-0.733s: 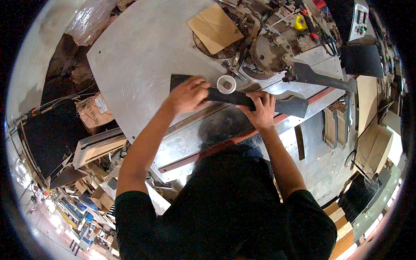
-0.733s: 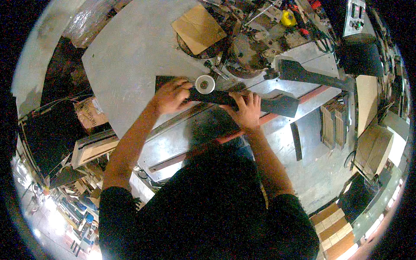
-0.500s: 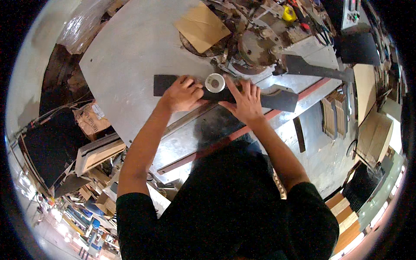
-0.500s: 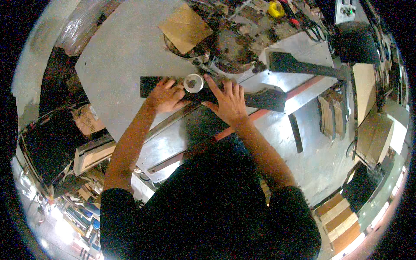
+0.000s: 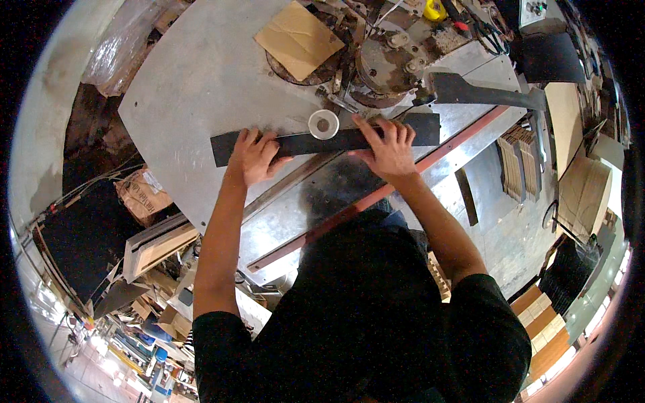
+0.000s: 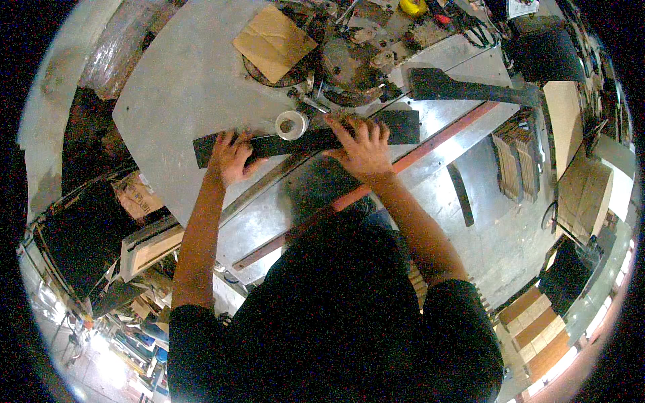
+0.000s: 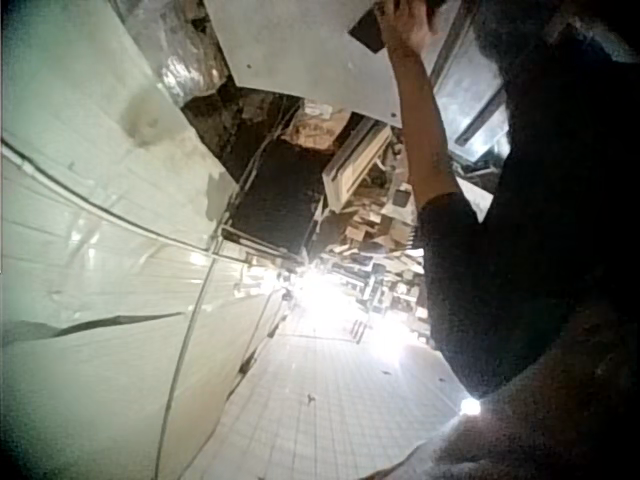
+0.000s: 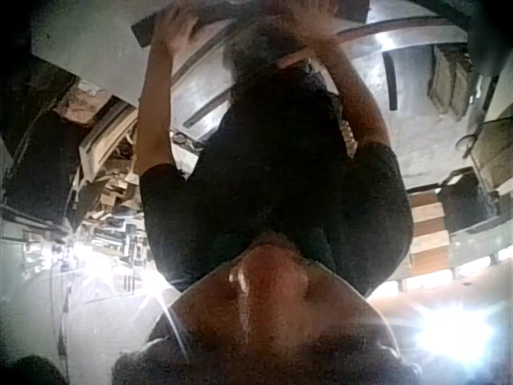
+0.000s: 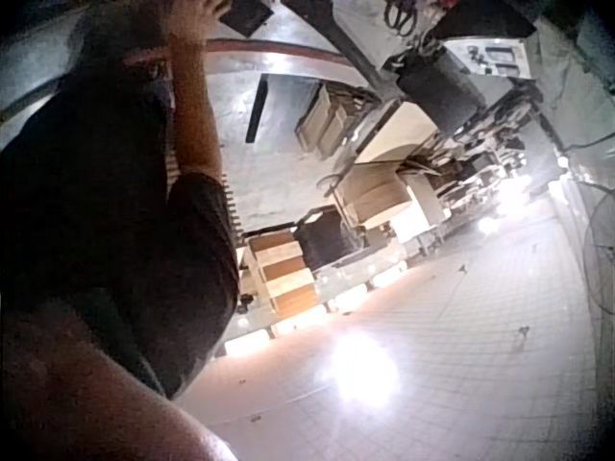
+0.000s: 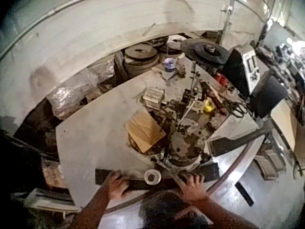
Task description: The person repeatedly picks up long, dark, curved wooden pieces from a stack and rubs their edges against a sanding machine. After sanding, the person places the finished pieces onto a growing stack on the floor. The process is repeated for multiple pieces.
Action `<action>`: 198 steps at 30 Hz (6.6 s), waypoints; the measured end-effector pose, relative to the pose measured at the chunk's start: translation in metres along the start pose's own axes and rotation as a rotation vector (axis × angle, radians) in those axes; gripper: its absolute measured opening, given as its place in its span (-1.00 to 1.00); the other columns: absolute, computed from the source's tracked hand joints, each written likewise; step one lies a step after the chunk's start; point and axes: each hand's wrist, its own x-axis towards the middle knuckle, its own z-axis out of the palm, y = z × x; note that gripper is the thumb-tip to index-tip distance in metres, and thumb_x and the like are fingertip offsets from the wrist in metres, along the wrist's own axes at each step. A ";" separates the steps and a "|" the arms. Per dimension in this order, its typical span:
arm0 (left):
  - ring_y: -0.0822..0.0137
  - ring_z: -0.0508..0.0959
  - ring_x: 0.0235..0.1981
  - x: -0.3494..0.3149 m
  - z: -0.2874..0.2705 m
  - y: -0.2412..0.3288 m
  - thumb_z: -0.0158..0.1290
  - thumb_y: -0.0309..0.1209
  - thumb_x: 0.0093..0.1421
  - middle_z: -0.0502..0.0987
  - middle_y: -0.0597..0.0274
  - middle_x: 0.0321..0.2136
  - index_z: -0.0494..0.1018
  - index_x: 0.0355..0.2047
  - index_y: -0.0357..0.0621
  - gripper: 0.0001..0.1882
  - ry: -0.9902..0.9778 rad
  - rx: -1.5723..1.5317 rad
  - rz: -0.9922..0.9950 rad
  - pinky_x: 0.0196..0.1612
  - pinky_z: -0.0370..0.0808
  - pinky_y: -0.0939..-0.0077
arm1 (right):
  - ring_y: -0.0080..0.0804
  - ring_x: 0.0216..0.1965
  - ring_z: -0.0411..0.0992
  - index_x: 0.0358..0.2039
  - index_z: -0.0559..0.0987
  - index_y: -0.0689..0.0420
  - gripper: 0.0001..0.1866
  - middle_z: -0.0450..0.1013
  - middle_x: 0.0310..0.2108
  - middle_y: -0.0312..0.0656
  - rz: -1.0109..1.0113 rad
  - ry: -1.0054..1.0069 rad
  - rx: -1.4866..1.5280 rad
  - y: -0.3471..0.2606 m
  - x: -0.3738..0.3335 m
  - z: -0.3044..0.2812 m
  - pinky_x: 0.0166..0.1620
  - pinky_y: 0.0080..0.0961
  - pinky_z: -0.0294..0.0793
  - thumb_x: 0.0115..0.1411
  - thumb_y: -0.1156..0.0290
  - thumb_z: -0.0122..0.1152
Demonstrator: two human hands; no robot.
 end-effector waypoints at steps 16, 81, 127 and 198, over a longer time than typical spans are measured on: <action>0.12 0.63 -0.02 0.057 -0.011 0.034 0.39 0.26 0.16 0.67 0.32 -0.12 0.67 -0.07 0.05 -0.39 0.024 0.073 0.057 -0.07 0.63 0.09 | 0.13 0.13 0.44 0.15 0.46 0.11 -0.17 0.47 0.10 -0.03 -0.029 0.218 0.211 -0.025 0.007 0.030 0.31 0.22 0.35 0.10 -0.16 0.66; -0.06 0.78 -0.07 -0.299 -0.100 0.161 0.34 0.26 0.25 0.78 0.04 -0.09 0.65 0.12 0.07 -0.35 0.212 -0.198 -1.274 0.00 0.70 0.00 | -0.41 -0.53 0.40 0.35 0.64 -0.10 -0.50 0.50 -0.56 -0.21 0.128 -0.123 0.731 -0.231 0.021 -0.017 -0.34 -0.31 0.46 0.45 0.15 0.41; 0.04 0.77 -0.13 -0.892 -0.145 0.344 0.42 -0.31 0.14 0.77 -0.02 -0.13 0.58 0.08 -0.30 -0.46 1.716 0.120 -2.114 0.05 0.65 0.15 | 0.10 0.17 0.47 0.13 0.66 -0.02 -0.73 0.55 0.14 -0.05 -0.568 0.111 0.185 -0.348 -0.197 0.096 0.23 0.13 0.42 0.48 0.29 0.22; -0.15 0.16 0.61 0.146 0.078 0.350 0.17 -0.13 0.35 0.27 -0.08 0.53 0.31 0.45 -0.08 -0.28 0.128 -0.059 -0.952 0.64 -0.02 -0.37 | 0.34 0.19 0.51 0.34 0.54 0.22 -0.38 0.51 0.20 0.29 0.457 0.770 0.114 0.447 0.207 -0.181 0.23 0.14 0.56 0.39 0.15 0.37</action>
